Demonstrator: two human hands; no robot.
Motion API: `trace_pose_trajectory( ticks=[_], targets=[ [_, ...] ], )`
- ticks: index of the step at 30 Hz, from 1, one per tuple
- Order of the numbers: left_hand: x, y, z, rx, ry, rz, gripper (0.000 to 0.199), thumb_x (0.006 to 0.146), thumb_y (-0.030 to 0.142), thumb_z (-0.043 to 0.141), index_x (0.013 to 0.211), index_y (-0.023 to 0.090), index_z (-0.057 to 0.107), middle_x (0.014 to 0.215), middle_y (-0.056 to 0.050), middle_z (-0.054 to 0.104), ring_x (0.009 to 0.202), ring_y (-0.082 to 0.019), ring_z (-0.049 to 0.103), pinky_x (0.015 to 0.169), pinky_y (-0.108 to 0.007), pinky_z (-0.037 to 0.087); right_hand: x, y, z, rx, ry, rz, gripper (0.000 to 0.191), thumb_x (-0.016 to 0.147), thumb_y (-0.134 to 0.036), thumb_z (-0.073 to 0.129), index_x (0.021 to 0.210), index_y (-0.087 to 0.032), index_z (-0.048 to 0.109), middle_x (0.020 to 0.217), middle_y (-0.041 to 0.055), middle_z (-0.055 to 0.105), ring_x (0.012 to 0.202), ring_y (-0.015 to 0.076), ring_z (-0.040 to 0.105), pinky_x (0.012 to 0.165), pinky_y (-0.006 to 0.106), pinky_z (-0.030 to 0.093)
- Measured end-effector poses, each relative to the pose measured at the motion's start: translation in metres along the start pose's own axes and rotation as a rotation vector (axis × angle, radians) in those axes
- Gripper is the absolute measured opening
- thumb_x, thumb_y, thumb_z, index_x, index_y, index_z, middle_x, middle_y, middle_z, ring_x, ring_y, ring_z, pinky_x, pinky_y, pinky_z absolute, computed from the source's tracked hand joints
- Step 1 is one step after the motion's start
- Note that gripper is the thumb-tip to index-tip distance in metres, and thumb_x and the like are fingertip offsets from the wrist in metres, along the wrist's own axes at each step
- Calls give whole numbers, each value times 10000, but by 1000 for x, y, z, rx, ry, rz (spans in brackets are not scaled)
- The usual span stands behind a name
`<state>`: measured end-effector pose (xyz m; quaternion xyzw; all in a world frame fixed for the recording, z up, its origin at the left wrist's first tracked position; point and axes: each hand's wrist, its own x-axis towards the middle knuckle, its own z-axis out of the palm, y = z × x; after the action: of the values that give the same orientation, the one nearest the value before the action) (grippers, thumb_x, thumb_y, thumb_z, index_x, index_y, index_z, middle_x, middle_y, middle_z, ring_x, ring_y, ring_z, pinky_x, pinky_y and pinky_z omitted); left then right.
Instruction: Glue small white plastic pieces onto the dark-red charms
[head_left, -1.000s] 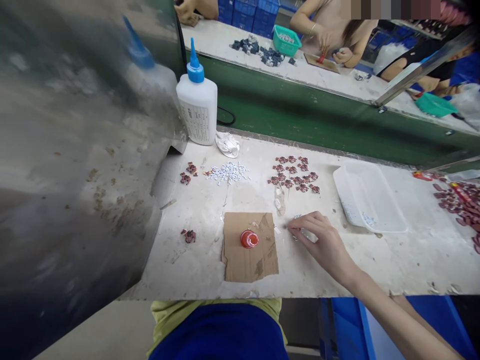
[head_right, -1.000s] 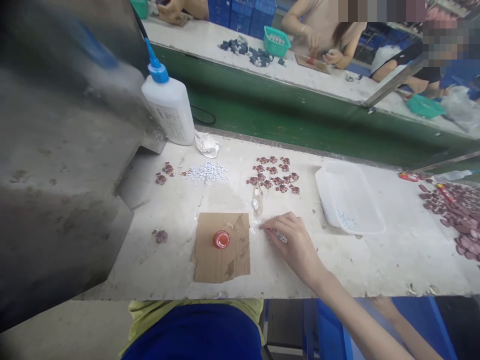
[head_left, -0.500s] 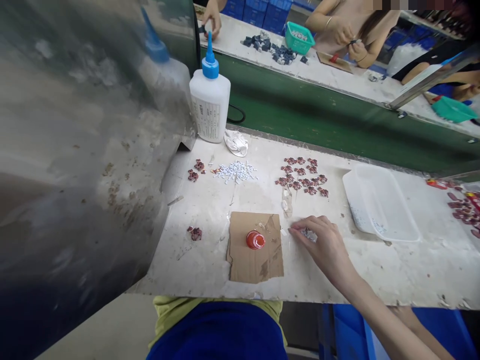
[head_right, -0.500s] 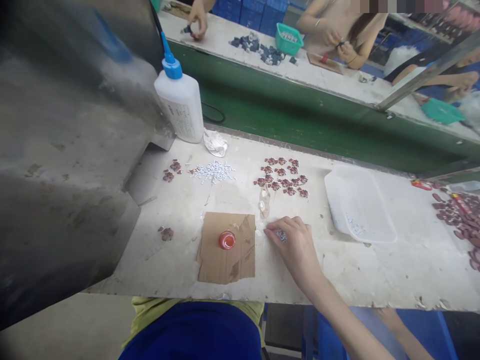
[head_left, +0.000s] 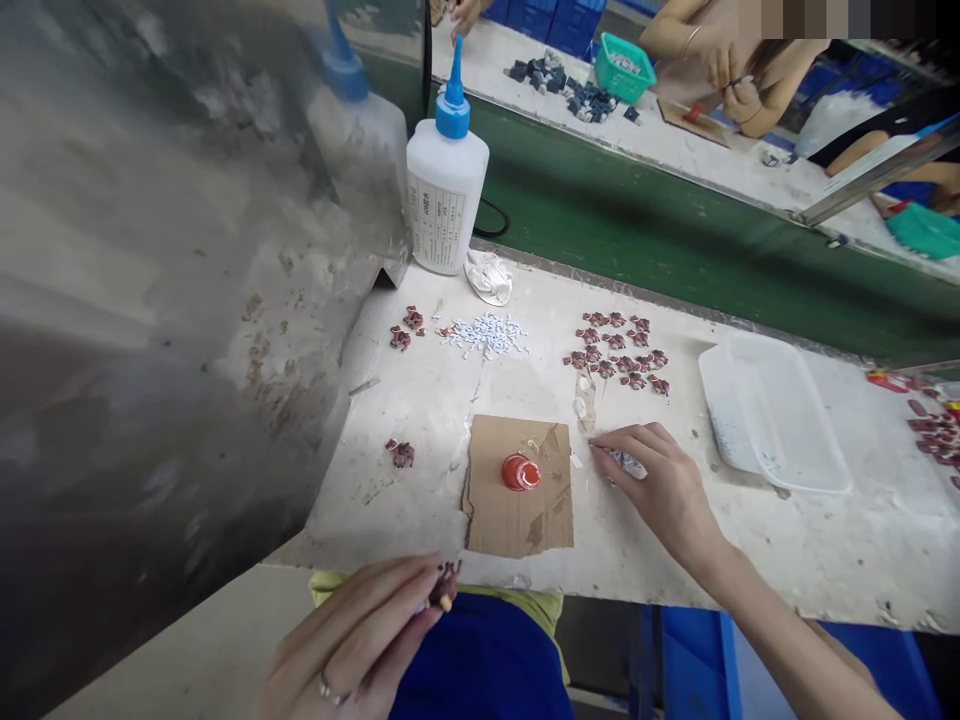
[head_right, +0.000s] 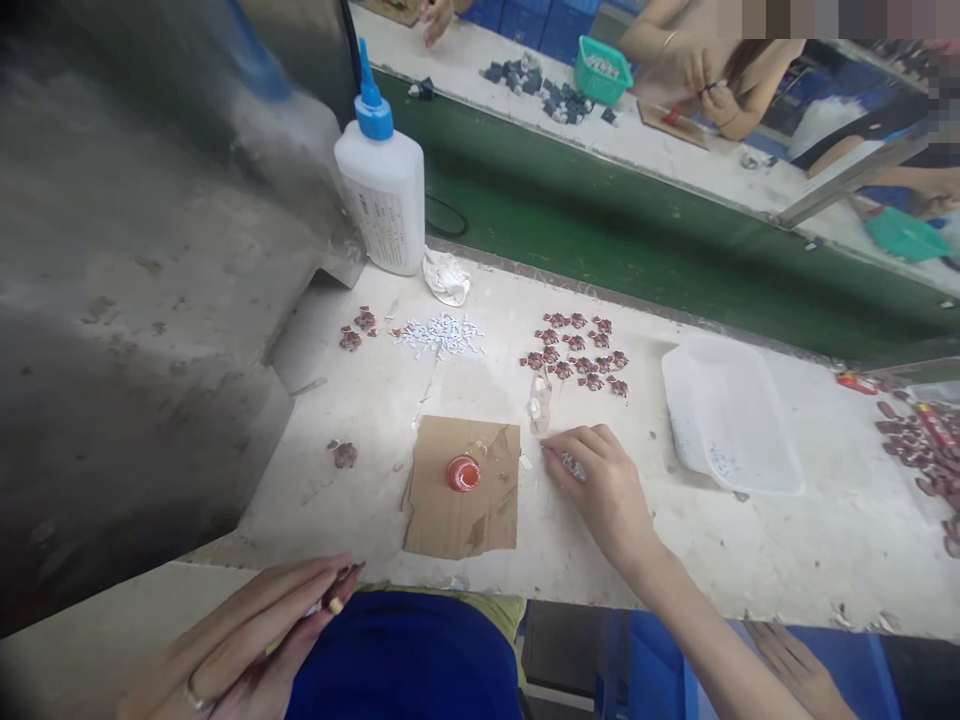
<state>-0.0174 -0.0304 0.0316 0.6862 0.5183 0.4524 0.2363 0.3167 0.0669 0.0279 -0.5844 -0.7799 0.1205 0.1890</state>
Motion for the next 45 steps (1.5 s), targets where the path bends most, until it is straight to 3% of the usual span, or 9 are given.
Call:
trace_pose_trajectory(
  ticks=[4,9,13,19,27,31,34,38,45],
  targets=[
    [18,-5,19,-142,15,-139,264,930,88,641,1147,237,658,1091,29,761,1008,-93,748,934,-169,622,3,-22,-4,138,-32,54,71,999,-224,641,992,-232,711,939,30,769,821,202,712,687,317,581],
    [18,-5,32,-190,22,-326,273,989,173,598,1236,288,615,1046,52,764,947,-48,758,935,-94,582,5,-53,-1,353,-65,10,103,982,-190,669,1016,-245,748,963,21,769,873,185,727,751,301,587],
    [21,-5,33,-200,-61,-329,240,1001,205,581,1153,362,679,1054,109,765,943,-14,751,927,-47,554,7,-63,2,348,-68,-75,175,992,-126,630,1071,-235,743,989,37,763,884,178,718,760,302,583],
    [23,-3,38,-199,-64,-352,244,936,244,699,1139,377,676,1006,150,782,876,-35,769,859,-57,582,7,-65,3,301,-80,-139,176,984,-88,627,1058,-213,728,987,45,751,898,173,705,771,292,582],
    [33,2,36,-162,-61,-258,196,916,186,697,1052,327,707,984,135,779,883,-4,752,873,-9,541,8,-67,5,370,-51,-83,183,970,-92,646,1040,-235,737,985,34,754,899,174,708,771,300,581],
    [35,7,37,-200,-71,-223,206,914,190,711,1067,328,711,981,120,780,858,-19,752,851,-40,571,4,-79,-1,533,1,36,177,938,-93,685,974,-257,743,916,-2,766,857,152,714,754,281,574],
    [35,12,38,-205,-72,-227,178,899,223,735,1058,300,750,970,61,796,834,-95,774,823,-131,629,-1,-94,-6,701,-22,103,184,924,-88,689,950,-261,746,898,-11,763,838,142,718,728,274,573],
    [35,16,40,-185,-65,-267,234,871,387,759,1054,243,779,922,-29,798,885,-212,786,795,-273,679,-7,-112,-10,857,-52,57,224,907,-47,681,980,-249,748,934,3,771,878,155,729,763,303,587],
    [38,21,39,-178,-80,-267,257,867,436,754,1062,269,777,922,-30,795,934,-233,783,809,-314,689,-8,-118,-11,895,-71,32,261,907,-31,675,1033,-244,760,956,28,772,886,174,737,758,324,611]
  ],
)
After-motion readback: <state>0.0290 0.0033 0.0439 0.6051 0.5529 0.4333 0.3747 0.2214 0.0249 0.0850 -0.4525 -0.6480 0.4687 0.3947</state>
